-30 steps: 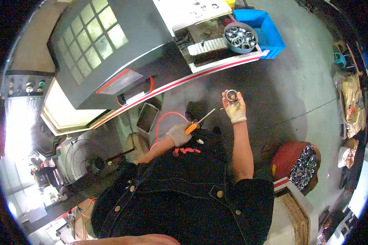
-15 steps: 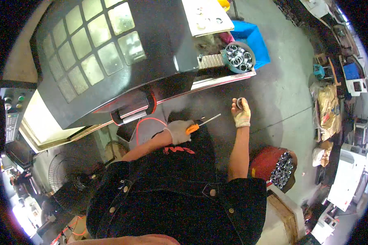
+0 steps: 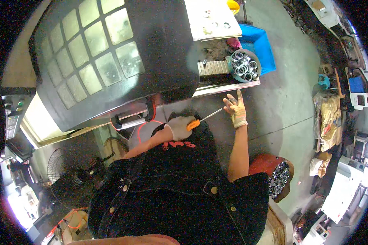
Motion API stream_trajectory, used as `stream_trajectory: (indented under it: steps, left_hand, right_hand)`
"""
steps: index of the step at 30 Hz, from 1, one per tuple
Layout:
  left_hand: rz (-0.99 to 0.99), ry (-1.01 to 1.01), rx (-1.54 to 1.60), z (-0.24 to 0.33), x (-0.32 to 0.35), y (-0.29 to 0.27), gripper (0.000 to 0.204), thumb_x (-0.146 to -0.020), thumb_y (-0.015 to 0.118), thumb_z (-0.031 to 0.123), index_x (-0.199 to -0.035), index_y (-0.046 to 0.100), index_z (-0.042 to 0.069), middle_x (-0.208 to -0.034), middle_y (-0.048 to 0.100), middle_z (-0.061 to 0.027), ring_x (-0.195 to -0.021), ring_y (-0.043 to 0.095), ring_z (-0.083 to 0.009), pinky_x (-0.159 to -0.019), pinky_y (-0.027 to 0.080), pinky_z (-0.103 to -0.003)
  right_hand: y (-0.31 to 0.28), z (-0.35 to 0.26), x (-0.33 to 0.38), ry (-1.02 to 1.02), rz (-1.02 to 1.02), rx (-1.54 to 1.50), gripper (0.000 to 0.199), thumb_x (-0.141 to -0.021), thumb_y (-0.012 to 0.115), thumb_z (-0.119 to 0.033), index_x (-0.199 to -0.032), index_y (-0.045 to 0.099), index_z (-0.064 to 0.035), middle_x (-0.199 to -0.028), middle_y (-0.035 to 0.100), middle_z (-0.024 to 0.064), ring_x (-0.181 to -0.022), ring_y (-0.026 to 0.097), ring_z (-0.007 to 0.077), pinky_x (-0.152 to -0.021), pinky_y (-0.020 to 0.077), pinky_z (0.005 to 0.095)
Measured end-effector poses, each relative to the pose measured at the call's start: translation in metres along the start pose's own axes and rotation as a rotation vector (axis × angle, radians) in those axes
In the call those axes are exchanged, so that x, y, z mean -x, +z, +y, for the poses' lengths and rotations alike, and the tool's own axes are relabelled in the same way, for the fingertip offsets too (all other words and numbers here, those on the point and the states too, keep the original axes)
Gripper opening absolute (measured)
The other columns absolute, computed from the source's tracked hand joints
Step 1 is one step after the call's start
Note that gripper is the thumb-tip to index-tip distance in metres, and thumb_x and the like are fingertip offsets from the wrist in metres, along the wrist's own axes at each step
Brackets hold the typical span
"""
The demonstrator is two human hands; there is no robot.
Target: The person operates a lathe machine to machine small cylindrical metal parts. They repeatedly load a part into the chuck, secure it, and use a deburring tool to clean the edges before removing the finished part and placing it in a tray.
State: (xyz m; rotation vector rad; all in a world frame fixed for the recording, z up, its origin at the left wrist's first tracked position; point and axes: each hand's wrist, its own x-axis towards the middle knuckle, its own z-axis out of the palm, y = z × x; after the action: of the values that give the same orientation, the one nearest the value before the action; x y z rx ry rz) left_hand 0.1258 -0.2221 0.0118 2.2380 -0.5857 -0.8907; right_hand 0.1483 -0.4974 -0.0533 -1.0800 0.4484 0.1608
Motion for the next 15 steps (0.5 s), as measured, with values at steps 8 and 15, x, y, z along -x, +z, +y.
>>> stream_trajectory:
  steps: [8, 15]
  left_hand:
    - [-0.052, -0.051, -0.036, 0.010, -0.024, -0.003, 0.035, -0.073, 0.055, 0.024, -0.105, 0.052, 0.010, -0.095, 0.060, -0.0177, -0.092, 0.055, -0.0379, -0.080, 0.043, -0.045]
    - [0.083, -0.136, 0.033, 0.014, -0.030, -0.001, 0.037, -0.075, 0.062, 0.032, -0.103, 0.053, 0.010, -0.092, 0.061, -0.0168, -0.088, 0.058, -0.0370, -0.075, 0.045, -0.045]
  right_hand:
    - [-0.036, -0.012, -0.042, 0.014, -0.041, -0.622, 0.028, -0.074, 0.061, -0.005, -0.102, 0.056, -0.0001, -0.103, 0.060, 0.0134, -0.097, 0.059, 0.0280, -0.077, 0.0527, 0.0378]
    - [-0.045, -0.026, -0.055, 0.128, 0.093, 0.135, 0.020, -0.086, 0.053, -0.023, -0.097, 0.054, -0.0071, -0.083, 0.064, 0.0103, -0.065, 0.063, 0.0192, -0.045, 0.0483, 0.0241]
